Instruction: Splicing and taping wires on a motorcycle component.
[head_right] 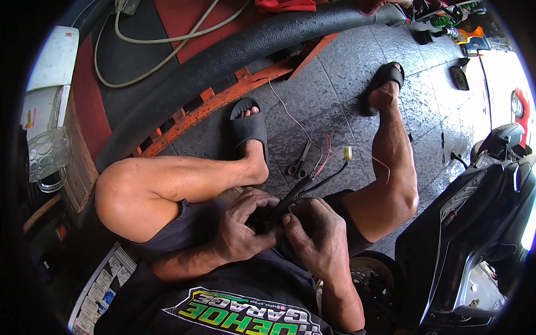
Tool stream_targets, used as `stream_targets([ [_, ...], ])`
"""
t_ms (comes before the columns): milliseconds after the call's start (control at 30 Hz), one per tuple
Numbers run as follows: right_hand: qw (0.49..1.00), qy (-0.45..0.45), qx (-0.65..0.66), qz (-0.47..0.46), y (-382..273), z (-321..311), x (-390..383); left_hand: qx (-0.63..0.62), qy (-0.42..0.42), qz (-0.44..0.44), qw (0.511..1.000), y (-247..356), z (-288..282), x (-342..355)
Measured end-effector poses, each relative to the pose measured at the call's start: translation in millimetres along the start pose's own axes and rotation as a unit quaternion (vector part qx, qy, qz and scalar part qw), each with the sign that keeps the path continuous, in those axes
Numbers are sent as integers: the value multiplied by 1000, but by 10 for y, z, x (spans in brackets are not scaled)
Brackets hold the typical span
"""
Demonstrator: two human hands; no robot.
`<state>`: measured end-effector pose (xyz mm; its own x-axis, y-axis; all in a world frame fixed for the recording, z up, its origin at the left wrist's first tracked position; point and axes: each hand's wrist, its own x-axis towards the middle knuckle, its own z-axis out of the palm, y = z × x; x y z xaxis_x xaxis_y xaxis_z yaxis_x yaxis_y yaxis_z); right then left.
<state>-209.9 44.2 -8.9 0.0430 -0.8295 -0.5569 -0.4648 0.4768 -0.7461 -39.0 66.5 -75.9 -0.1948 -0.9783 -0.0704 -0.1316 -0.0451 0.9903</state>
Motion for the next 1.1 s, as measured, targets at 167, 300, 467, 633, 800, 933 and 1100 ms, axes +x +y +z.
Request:
stream_targets([
  [167,999,23,19,19,23,14,-29,-54,-44,-68,995,62,-8,26],
  [300,999,2,14,41,76,-31,-21,-255,-60,-213,941,43,35,-35],
  [467,998,16,60,4,249,-25,-18,-344,-71,-232,907,45,9,-30],
  [633,985,42,170,3,225,19,-7,-322,-87,-181,925,43,-50,16],
  [800,943,-37,330,-13,300,-8,-29,-260,-82,-101,957,38,-18,54],
  [933,940,-41,339,-5,333,-5,-56,-272,-70,-135,950,51,-19,7],
  [1100,949,-46,309,-38,353,10,-77,-325,-109,-250,905,46,-71,61],
])
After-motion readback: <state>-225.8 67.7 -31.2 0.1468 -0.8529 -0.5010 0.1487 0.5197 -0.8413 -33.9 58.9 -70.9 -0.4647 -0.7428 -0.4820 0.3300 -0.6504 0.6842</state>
